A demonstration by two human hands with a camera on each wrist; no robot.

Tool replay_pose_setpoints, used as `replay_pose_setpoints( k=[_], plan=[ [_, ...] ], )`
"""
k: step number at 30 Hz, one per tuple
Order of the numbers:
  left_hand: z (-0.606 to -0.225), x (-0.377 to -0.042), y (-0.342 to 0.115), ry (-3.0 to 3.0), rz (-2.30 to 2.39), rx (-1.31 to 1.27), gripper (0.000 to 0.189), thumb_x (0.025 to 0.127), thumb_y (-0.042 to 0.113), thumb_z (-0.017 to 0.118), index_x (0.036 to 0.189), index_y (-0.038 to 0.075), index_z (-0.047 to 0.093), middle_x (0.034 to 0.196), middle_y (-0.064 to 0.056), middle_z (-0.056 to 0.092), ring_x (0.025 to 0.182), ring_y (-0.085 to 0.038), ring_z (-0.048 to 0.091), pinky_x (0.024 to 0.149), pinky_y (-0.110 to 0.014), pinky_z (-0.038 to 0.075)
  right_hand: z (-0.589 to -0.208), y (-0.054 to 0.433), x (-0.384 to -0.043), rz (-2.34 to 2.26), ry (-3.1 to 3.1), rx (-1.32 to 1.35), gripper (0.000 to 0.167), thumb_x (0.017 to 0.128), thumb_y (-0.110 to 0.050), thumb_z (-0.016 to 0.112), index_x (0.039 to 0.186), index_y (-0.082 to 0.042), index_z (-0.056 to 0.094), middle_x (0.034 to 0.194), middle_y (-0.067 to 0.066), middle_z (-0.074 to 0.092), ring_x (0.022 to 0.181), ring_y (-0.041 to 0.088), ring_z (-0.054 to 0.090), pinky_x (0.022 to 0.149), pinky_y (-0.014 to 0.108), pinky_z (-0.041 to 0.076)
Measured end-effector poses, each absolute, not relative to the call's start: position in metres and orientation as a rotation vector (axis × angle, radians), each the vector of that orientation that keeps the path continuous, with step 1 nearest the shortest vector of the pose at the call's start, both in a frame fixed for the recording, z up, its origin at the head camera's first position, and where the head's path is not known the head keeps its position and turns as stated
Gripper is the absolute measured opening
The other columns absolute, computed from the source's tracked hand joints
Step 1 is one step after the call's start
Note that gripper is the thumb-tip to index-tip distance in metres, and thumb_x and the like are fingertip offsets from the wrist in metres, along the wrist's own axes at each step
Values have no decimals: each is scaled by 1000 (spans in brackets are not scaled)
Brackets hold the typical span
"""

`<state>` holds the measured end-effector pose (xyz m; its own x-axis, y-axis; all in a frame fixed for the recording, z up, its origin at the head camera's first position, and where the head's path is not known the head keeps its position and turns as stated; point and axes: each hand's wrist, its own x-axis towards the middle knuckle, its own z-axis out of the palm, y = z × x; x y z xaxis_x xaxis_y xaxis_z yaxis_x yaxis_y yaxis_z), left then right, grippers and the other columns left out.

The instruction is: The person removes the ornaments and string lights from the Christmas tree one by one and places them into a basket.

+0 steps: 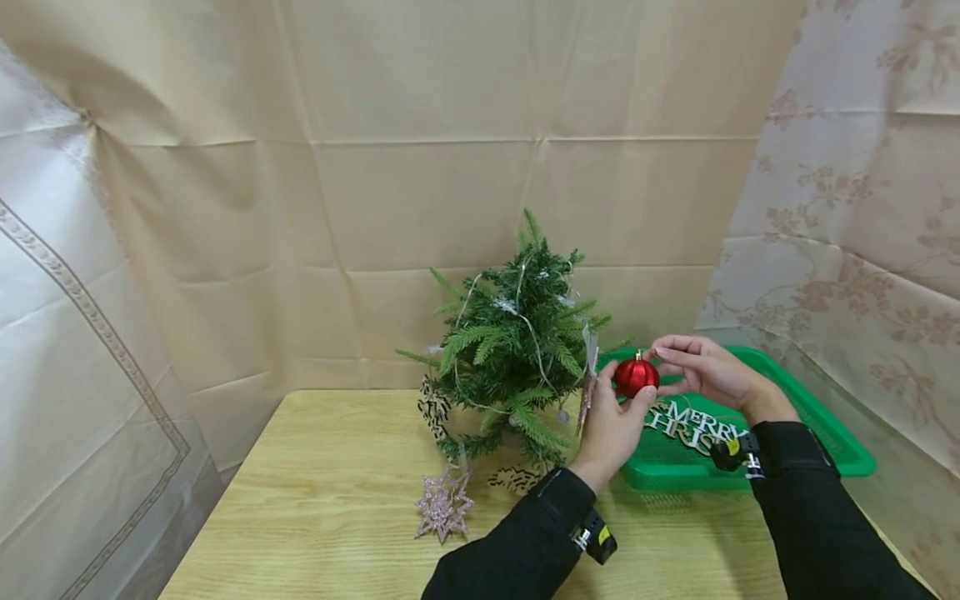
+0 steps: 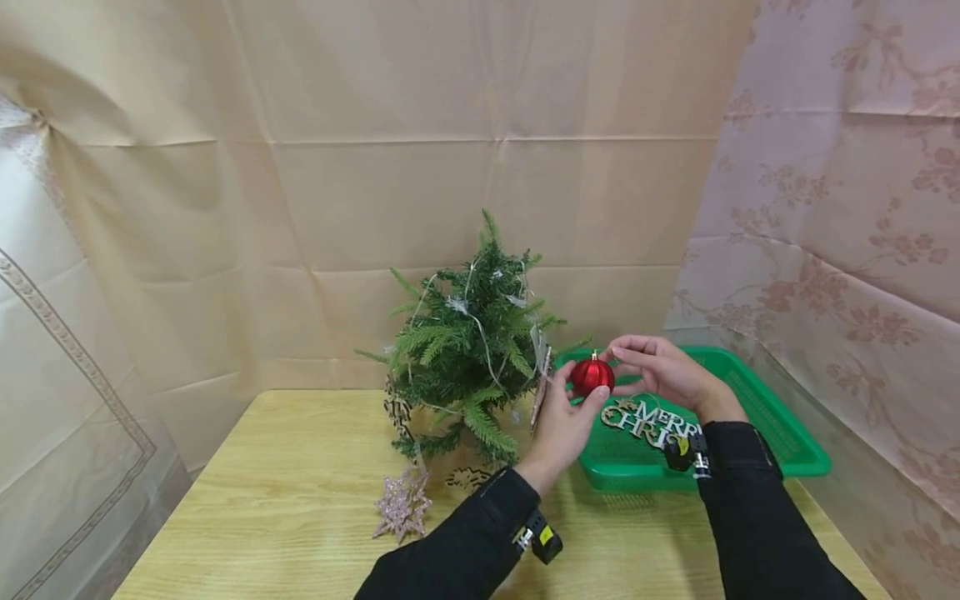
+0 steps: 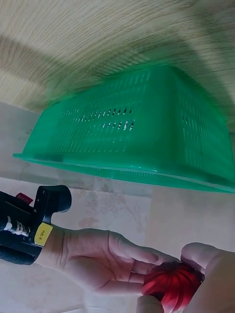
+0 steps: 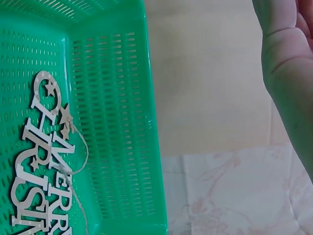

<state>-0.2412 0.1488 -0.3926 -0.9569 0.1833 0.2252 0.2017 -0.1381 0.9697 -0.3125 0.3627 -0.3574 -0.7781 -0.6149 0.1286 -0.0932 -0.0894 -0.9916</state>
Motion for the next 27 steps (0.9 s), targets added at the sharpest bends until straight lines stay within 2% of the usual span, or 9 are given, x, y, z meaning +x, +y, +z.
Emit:
replay_pose_setpoints(
  k=[5,9,13,16,23,27],
  plan=[
    [-395,-240,147,-2172,-2182,-444,64,101,32,66,155,12,37,145,-1,48,128,-13,53,105,-31,47,-360,365,-311,-1880,1868,-740,29,112,-7,36,117,-8,64,117,3,64,109,24,68,91,52,55],
    [-398,-241,145,-2243,-2068,-425,63,100,35,66,153,12,40,140,0,49,121,-11,55,100,-31,49,-361,365,-311,-1861,1904,-714,25,112,-11,39,118,-7,62,117,5,64,110,28,67,92,55,54],
    [-400,-242,144,-2293,-1989,-437,63,100,33,67,152,9,42,138,-3,49,119,-14,56,95,-32,50,-362,367,-310,-1863,1937,-678,25,112,-12,39,118,-7,62,118,5,66,110,27,68,91,53,55],
    [-403,-241,144,-2336,-1943,-440,62,99,30,69,151,7,43,138,-6,50,121,-18,56,97,-35,50,-362,368,-310,-1886,1952,-648,25,112,-12,38,118,-8,62,118,5,67,111,25,68,91,53,55],
    [-409,-239,146,-2446,-1852,-432,63,98,33,70,151,11,45,137,-4,51,123,-18,56,97,-32,51,-360,371,-309,-1931,1925,-711,26,112,-9,37,119,-7,62,117,6,69,110,27,69,92,54,53],
    [-411,-236,147,-2502,-1791,-463,69,97,34,71,154,10,39,143,-7,49,129,-22,53,101,-37,49,-361,375,-308,-1928,1909,-724,27,112,-8,36,120,-7,62,115,5,69,110,27,69,93,51,55]
  ],
)
